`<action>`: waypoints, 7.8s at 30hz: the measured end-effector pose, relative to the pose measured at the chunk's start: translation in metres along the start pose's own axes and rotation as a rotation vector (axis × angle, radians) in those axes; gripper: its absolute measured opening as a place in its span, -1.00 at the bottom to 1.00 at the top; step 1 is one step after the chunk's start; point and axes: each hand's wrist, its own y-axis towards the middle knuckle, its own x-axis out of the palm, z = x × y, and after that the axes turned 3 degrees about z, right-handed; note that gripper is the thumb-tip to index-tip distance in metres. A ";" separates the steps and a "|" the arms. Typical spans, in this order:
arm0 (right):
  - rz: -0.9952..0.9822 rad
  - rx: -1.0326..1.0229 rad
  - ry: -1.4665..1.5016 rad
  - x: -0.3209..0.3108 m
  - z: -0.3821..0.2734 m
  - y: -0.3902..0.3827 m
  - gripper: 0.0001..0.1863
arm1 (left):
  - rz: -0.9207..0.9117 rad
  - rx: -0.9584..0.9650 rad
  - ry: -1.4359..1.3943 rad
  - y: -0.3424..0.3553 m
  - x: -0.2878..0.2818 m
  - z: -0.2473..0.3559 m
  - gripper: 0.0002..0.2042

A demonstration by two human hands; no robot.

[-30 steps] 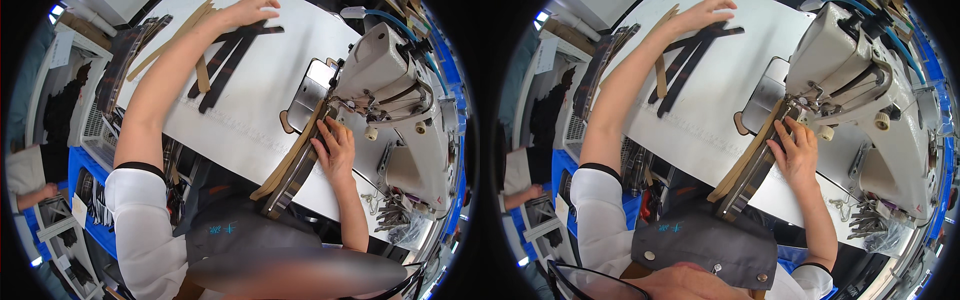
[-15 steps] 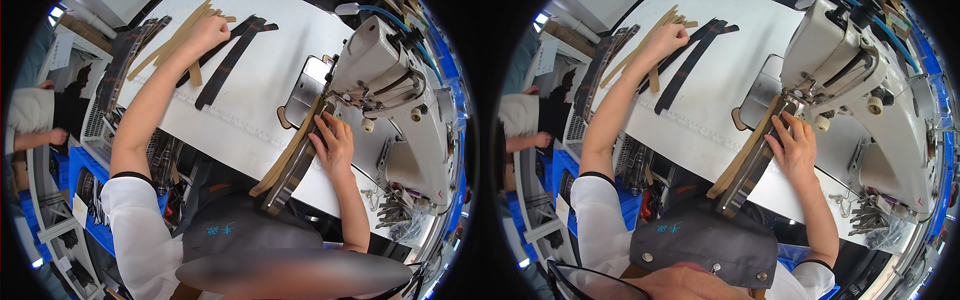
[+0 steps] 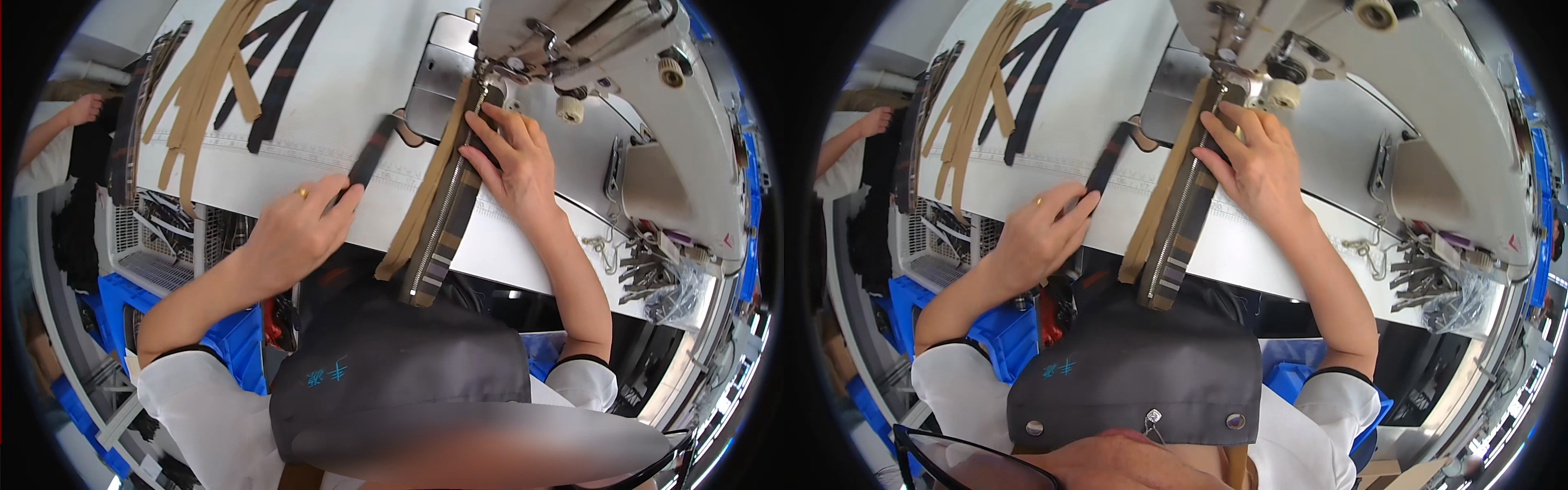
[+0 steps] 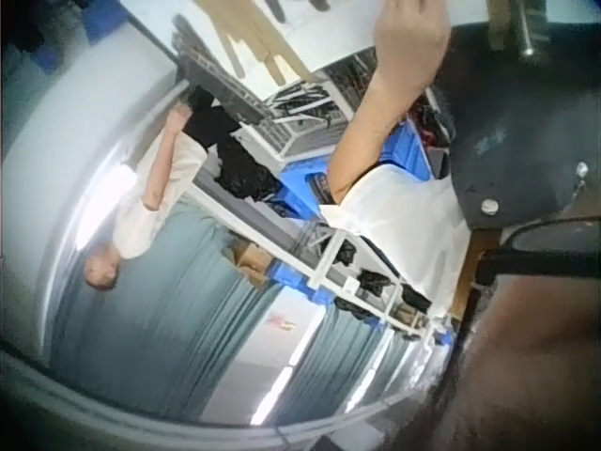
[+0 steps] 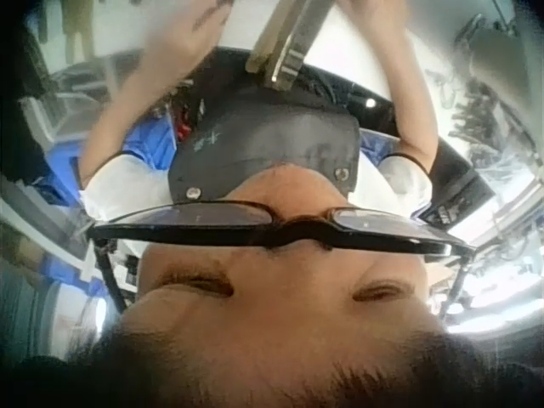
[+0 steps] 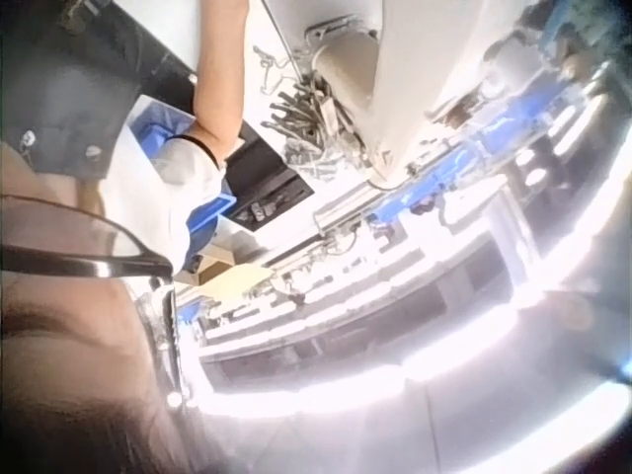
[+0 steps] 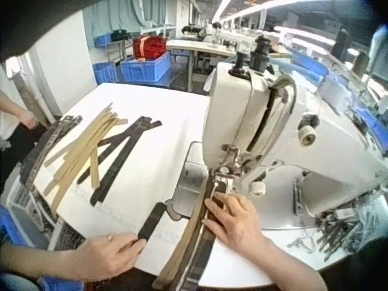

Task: Sewing several leather or fabric straps using an industrial sewing machine.

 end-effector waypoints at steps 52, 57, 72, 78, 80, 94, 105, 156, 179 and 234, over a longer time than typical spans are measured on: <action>0.044 0.053 0.065 -0.002 0.003 -0.006 -0.58 | 0.214 0.277 -0.005 0.143 0.087 -0.047 -0.66; 0.064 0.056 0.066 -0.001 0.004 -0.007 -0.57 | 0.197 0.272 -0.002 0.145 0.086 -0.046 -0.65; 0.055 0.053 0.062 -0.003 0.004 -0.006 -0.56 | 0.265 0.298 0.008 0.147 0.085 -0.046 -0.67; 0.048 0.055 0.072 -0.004 0.004 -0.006 -0.56 | 0.233 0.269 0.032 0.145 0.086 -0.047 -0.65; 0.043 0.058 0.076 -0.004 0.004 -0.006 -0.57 | 0.270 0.280 0.000 0.146 0.087 -0.046 -0.63; 0.107 0.035 0.066 0.000 0.006 -0.006 -0.61 | 0.131 0.242 0.028 0.136 0.078 -0.035 -0.53; 0.106 0.050 0.046 -0.003 0.011 -0.002 -0.60 | 0.154 0.191 0.040 0.131 0.085 -0.034 -0.57; -0.012 0.044 -0.007 -0.001 0.005 -0.006 -0.61 | 0.182 0.253 -0.039 0.131 0.081 -0.055 -0.59; -0.016 0.030 -0.004 -0.003 0.006 -0.006 -0.59 | 0.253 0.362 0.047 0.129 0.075 -0.041 -0.61; 0.031 0.031 0.022 -0.001 0.005 -0.005 -0.63 | 0.216 0.240 0.013 0.141 0.085 -0.043 -0.69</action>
